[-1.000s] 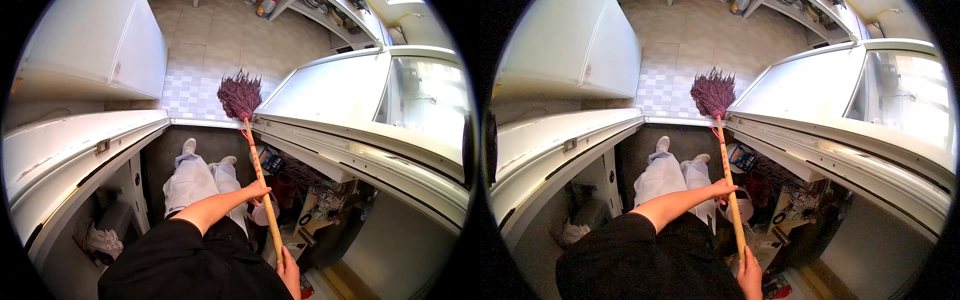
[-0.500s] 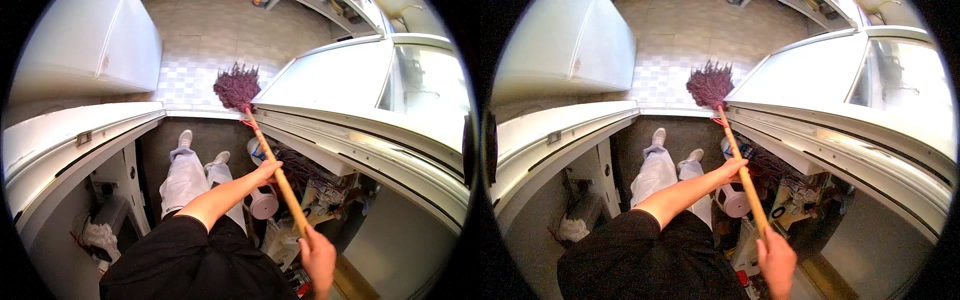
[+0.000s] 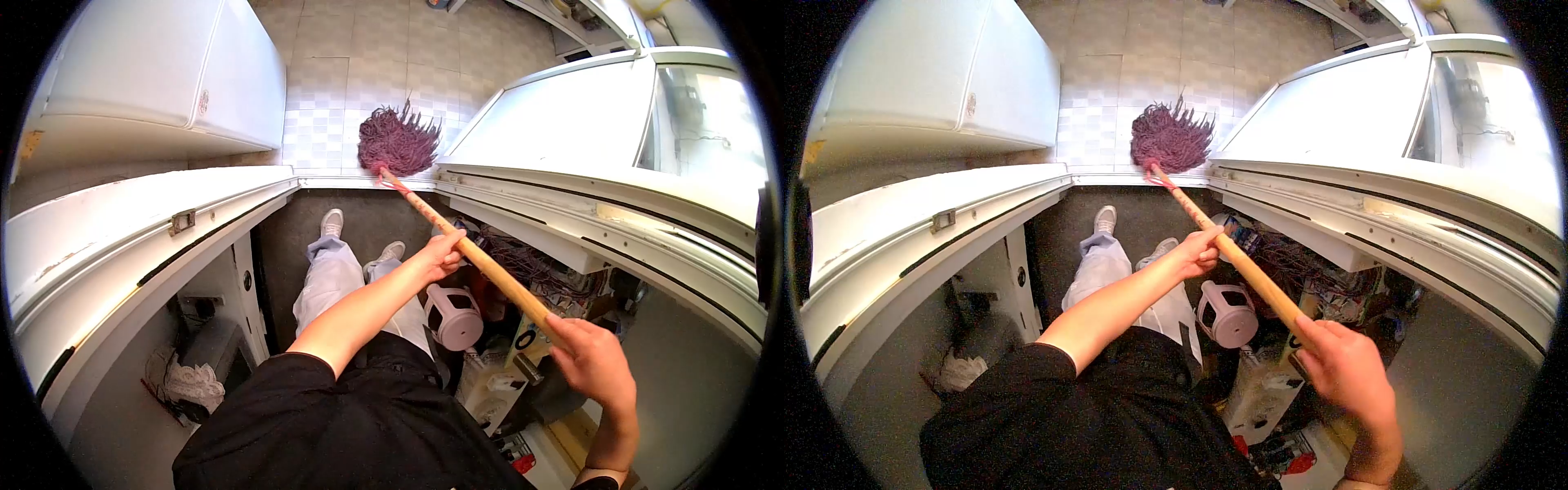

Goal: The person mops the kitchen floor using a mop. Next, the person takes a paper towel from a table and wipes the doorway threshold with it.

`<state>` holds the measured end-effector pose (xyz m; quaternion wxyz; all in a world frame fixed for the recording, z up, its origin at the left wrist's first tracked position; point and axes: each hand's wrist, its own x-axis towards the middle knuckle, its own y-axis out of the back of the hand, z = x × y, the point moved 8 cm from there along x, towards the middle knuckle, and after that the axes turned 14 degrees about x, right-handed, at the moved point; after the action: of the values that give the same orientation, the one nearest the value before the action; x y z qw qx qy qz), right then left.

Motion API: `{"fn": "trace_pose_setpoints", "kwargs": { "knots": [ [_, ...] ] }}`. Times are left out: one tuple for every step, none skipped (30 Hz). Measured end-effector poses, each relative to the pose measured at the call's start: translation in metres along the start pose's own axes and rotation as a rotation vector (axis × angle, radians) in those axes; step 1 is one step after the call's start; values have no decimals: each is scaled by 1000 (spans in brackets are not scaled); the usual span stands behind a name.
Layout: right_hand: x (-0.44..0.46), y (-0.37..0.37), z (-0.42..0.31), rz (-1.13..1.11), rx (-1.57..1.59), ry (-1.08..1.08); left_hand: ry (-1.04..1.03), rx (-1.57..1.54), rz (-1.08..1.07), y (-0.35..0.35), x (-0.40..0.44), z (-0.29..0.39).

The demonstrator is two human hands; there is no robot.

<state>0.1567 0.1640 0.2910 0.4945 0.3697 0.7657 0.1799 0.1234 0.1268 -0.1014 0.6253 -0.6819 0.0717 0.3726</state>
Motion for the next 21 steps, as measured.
{"fn": "trace_pose_setpoints", "kwargs": {
  "knots": [
    [0,-7,-3,-6,0,29,7,-4,21,12,-6,0],
    [0,-16,-2,-13,34,29,17,-8,42,25,-13,-2],
    [0,-24,-2,-17,68,28,16,2,39,34,-22,0],
    [1,-31,-1,-21,102,29,12,13,36,43,-29,2],
    [3,-36,-2,-36,129,26,4,29,76,54,-35,4],
    [5,-41,-2,-44,149,38,5,39,93,62,-42,7],
    [8,-46,0,-51,168,53,6,52,124,72,-48,10],
    [12,-51,3,-57,187,68,6,64,155,82,-53,13],
    [17,-57,5,-63,200,110,4,69,179,96,-56,16],
    [23,-64,9,-67,214,127,2,73,201,109,-58,18],
    [30,-71,11,-73,225,144,-23,90,238,125,-62,23],
    [38,-80,12,-78,238,162,-21,109,222,142,-63,26],
    [46,-87,12,-55,243,203,-40,119,266,155,-69,34],
    [53,-95,11,-33,248,244,-60,129,310,166,-76,41],
    [57,-100,8,-10,252,287,-31,135,290,176,-77,41],
    [56,-105,8,-14,230,251,-3,140,269,177,-79,43],
    [54,-109,9,-16,207,216,17,126,307,179,-79,41],
    [50,-113,12,-18,187,179,22,137,342,179,-81,36],
    [43,-119,18,10,190,182,21,150,375,178,-82,32],
    [36,-122,23,18,180,171,13,166,406,176,-81,31],
    [31,-127,27,13,186,124,28,202,422,172,-83,28]
  ]
}}
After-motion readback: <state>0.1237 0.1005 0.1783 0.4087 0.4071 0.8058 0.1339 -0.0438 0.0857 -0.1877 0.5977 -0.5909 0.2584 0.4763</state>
